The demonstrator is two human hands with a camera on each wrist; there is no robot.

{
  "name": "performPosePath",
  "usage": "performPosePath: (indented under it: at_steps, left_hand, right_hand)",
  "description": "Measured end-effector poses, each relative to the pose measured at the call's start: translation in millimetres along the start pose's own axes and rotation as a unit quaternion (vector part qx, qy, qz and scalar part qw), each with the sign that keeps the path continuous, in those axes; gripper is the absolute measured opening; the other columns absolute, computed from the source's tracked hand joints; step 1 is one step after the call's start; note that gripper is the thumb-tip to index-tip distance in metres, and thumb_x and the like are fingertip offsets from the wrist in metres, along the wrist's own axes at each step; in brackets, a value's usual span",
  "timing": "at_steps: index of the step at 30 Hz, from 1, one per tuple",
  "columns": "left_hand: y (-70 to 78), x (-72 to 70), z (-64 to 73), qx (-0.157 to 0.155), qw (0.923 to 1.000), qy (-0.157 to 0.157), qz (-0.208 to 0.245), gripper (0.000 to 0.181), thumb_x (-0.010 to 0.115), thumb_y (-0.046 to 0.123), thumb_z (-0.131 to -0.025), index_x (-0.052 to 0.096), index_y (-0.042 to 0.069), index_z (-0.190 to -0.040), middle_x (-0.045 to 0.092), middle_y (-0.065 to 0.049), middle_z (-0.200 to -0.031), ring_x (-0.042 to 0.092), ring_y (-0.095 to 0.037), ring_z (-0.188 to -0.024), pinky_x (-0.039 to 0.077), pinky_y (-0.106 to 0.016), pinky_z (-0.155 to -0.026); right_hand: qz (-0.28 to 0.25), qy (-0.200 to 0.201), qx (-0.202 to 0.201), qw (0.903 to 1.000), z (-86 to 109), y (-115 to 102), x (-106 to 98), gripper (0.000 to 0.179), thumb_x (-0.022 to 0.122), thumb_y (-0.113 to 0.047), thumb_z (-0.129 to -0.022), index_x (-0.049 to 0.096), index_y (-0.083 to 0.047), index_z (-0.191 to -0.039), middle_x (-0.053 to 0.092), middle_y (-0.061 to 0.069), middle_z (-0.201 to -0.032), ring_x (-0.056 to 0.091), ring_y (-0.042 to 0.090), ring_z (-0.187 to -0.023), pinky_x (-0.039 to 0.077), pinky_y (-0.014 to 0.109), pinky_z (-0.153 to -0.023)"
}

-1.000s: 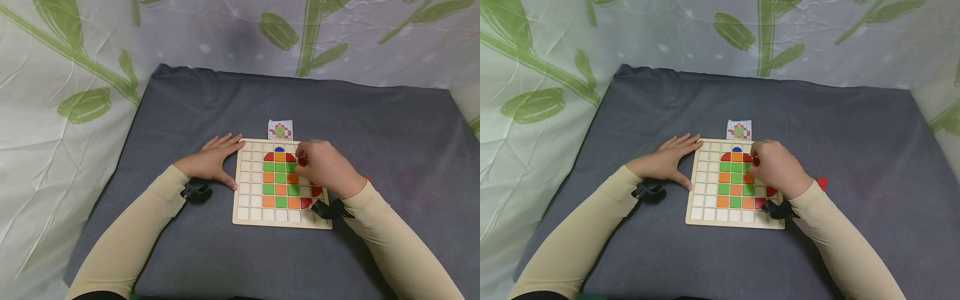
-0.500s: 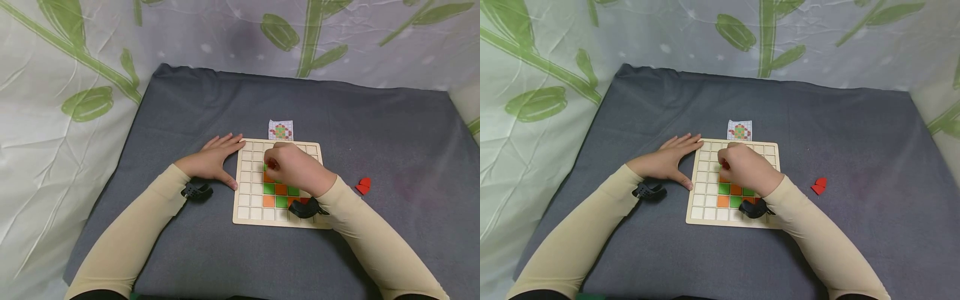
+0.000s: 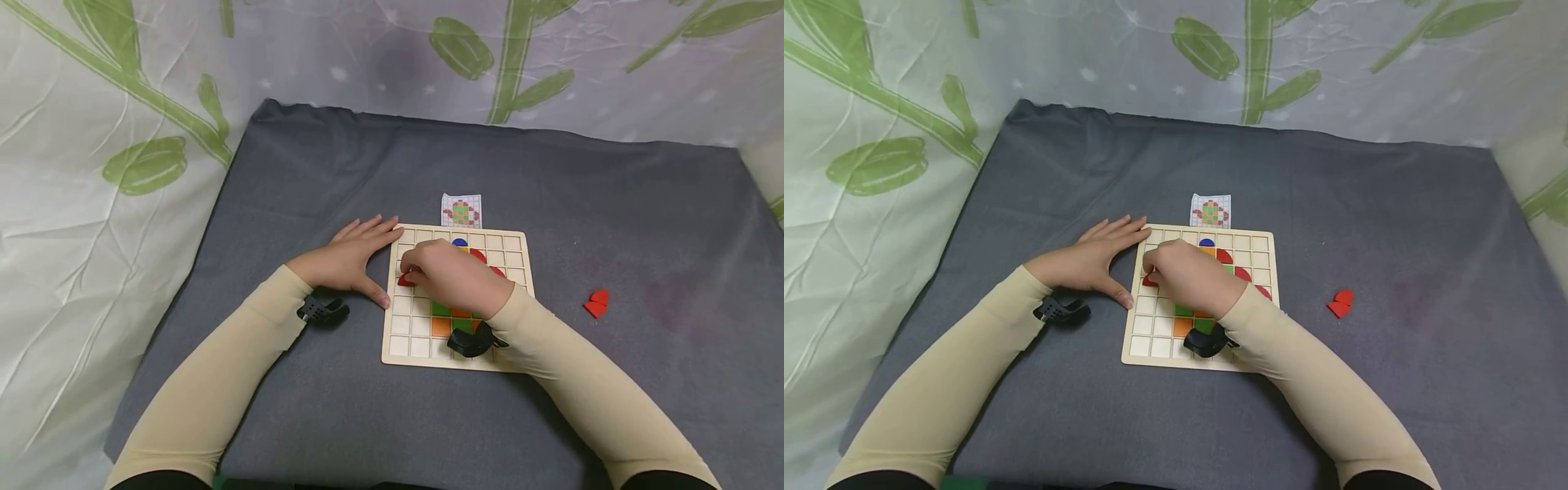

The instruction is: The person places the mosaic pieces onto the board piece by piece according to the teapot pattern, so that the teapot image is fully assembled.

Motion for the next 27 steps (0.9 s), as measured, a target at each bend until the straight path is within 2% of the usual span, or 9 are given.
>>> performPosePath:
  at_steps: [5, 9, 13, 17, 21, 25, 27]
  left_hand:
    - [0.7, -1.5, -0.6, -0.001, 1.0, -0.001, 0.0, 0.132, 0.093, 0.061, -0.069, 0.021, 0.017, -0.17, 0.007, 0.0, -0.178, -0.003, -0.024, -0.164, -0.007, -0.049, -0.13]
    - [0.8, -2.4, -1.4, -0.003, 1.0, -0.002, -0.003, 0.132, 0.093, 0.062, -0.069, 0.02, 0.017, -0.17, 0.006, 0.001, -0.178, -0.003, -0.024, -0.164, -0.007, -0.049, -0.13]
    - [0.5, -3.0, -2.5, -0.003, 1.0, -0.002, -0.006, 0.132, 0.093, 0.062, -0.07, 0.02, 0.017, -0.17, 0.006, 0.001, -0.178, -0.003, -0.024, -0.164, -0.007, -0.049, -0.13]
    - [-0.2, -2.8, -0.9, -0.004, 1.0, -0.003, -0.006, 0.132, 0.093, 0.062, -0.069, 0.021, 0.017, -0.17, 0.006, 0.0, -0.178, -0.003, -0.024, -0.164, -0.007, -0.049, -0.13]
    - [-0.5, -1.3, 1.3, -0.008, 1.0, -0.005, -0.001, 0.132, 0.093, 0.062, -0.069, 0.021, 0.017, -0.17, 0.006, 0.001, -0.178, -0.003, -0.024, -0.164, -0.007, -0.049, -0.13]
    - [0.8, -0.5, 1.0, -0.009, 1.0, -0.001, 0.002, 0.132, 0.094, 0.061, -0.069, 0.021, 0.017, -0.17, 0.006, 0.001, -0.178, -0.003, -0.024, -0.164, -0.007, -0.048, -0.13]
    - [1.4, 0.3, 0.9, -0.009, 0.9999, -0.001, 0.004, 0.132, 0.094, 0.06, -0.069, 0.021, 0.017, -0.17, 0.007, 0.001, -0.178, -0.003, -0.024, -0.164, -0.008, -0.048, -0.13]
  right_hand:
    - [0.003, -0.009, -0.003, 1.0, -2.2, -1, 5, 0.01, 0.071, -0.003, -0.098, 0.079, -0.008, -0.097, 0.07, 0.001, -0.091, 0.063, 0.016, -0.083, 0.056, 0.029, -0.078]
    - [0.005, 0.004, -0.002, 1.0, -0.6, -1, 8, 0.008, 0.074, -0.005, -0.097, 0.081, -0.009, -0.097, 0.068, 0.002, -0.092, 0.063, 0.016, -0.086, 0.056, 0.029, -0.079]
    - [-0.006, 0.021, -0.006, 0.9997, 0.7, -2, 9, 0.012, 0.074, -0.004, -0.096, 0.079, -0.006, -0.107, 0.069, 0.002, -0.089, 0.063, 0.017, -0.085, 0.055, 0.031, -0.08]
    - [-0.003, 0.016, 0.004, 0.9999, 5.6, -3, 9, 0.017, 0.071, -0.005, -0.098, 0.076, -0.005, -0.115, 0.068, 0.004, -0.096, 0.062, 0.017, -0.083, 0.055, 0.03, -0.076]
    - [0.027, 0.002, 0.026, 0.9993, 18.4, 0, 0, 0.015, 0.067, -0.006, -0.099, 0.078, -0.007, -0.108, 0.067, 0.003, -0.096, 0.06, 0.015, -0.078, 0.053, 0.029, -0.069]
    - [0.064, -0.005, 0.052, 0.9966, 32.6, 10, -14, 0.011, 0.068, -0.009, -0.099, 0.079, -0.01, -0.098, 0.064, 0.001, -0.086, 0.056, 0.016, -0.075, 0.053, 0.032, -0.068]
    - [0.071, -0.011, 0.065, 0.9953, 39.2, 17, -20, 0.01, 0.07, -0.011, -0.099, 0.08, -0.01, -0.099, 0.065, 0.0, -0.086, 0.056, 0.016, -0.075, 0.053, 0.033, -0.069]
Point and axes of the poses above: each hand's wrist, its own z-axis away from the middle knuckle, its own x-axis out of the palm, y = z × x, the point moved 3 cm from there along -z, towards the middle knuckle
